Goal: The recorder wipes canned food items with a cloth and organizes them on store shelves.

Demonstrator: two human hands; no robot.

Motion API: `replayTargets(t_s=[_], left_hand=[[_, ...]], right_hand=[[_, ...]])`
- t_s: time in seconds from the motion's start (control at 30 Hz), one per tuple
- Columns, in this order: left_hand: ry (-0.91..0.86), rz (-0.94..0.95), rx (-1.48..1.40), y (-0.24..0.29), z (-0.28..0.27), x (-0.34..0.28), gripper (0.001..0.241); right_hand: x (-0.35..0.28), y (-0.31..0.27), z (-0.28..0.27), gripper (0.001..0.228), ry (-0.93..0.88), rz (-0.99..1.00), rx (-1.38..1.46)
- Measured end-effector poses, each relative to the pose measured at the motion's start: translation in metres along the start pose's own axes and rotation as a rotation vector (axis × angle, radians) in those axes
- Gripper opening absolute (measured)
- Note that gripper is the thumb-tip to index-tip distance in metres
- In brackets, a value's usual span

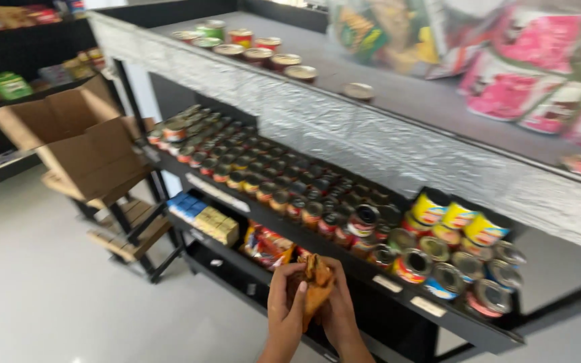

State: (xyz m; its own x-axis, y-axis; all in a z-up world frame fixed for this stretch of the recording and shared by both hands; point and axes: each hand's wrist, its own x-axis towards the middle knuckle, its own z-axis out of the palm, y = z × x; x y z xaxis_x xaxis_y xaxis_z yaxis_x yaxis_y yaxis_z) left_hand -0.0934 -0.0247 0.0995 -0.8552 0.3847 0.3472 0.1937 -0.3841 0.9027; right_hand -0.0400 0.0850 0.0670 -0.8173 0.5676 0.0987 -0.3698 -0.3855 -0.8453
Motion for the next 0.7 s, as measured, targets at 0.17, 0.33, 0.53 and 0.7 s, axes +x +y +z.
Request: replayTargets(t_s=[0.17, 0.33, 0.53, 0.7], left_hand=[[-0.035, 0.221, 0.286, 0.021, -0.079, 0.021, 0.025], [-0.042, 0.446, 0.513, 0.055, -0.136, 0.076, 0.029], [-0.127, 0.304, 0.412, 0.060, -0.191, 0.169, 0.020], [-0.287, 0.388, 0.483, 0.073, -0.216, 0.269, 0.014]], right_hand=[[0.023, 0.009, 0.070, 0.045, -0.112, 0.409, 0.024], [0.083, 0.008, 0.102, 0.047, -0.385, 0.263, -0.112], [0.178, -0.015, 0.162, 0.037, -0.257, -0.324, -0.650], [0.272, -0.023, 0.196, 0.034, -0.294, -0.882, -0.851]])
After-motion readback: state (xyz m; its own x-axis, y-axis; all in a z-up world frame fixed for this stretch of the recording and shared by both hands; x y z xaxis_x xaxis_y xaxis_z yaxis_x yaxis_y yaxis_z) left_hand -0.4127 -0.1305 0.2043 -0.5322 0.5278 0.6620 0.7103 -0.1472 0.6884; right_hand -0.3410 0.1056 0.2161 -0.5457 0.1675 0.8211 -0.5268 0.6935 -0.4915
